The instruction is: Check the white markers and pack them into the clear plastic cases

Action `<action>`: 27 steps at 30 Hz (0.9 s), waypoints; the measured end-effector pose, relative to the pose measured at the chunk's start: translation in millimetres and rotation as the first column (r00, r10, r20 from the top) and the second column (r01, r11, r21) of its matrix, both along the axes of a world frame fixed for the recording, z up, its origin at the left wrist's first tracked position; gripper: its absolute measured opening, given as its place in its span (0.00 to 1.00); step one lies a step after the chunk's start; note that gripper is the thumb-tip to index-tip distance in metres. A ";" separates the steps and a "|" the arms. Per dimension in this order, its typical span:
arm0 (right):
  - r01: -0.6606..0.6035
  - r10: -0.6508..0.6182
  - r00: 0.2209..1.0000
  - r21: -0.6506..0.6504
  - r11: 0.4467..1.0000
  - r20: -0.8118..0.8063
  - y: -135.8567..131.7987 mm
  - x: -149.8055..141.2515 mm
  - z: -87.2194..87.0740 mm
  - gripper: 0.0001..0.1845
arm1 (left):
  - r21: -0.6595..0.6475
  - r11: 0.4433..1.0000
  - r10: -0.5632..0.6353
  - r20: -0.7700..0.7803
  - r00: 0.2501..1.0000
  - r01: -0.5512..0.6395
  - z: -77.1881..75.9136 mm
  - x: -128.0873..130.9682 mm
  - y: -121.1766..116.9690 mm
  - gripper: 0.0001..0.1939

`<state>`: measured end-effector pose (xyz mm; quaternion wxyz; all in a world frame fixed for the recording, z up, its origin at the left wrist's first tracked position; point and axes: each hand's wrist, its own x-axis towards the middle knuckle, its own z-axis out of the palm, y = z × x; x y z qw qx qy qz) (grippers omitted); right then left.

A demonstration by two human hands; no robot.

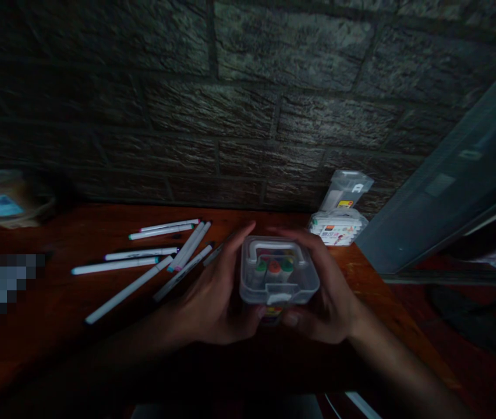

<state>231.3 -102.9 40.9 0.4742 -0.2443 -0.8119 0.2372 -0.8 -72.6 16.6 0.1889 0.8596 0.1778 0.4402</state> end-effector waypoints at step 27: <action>-0.194 -0.067 0.923 -0.610 0.769 -0.378 45.2 -15.2 -49.8 0.17 | -0.720 0.642 0.103 0.422 0.901 0.264 -15.8 9.2 34.7 0.21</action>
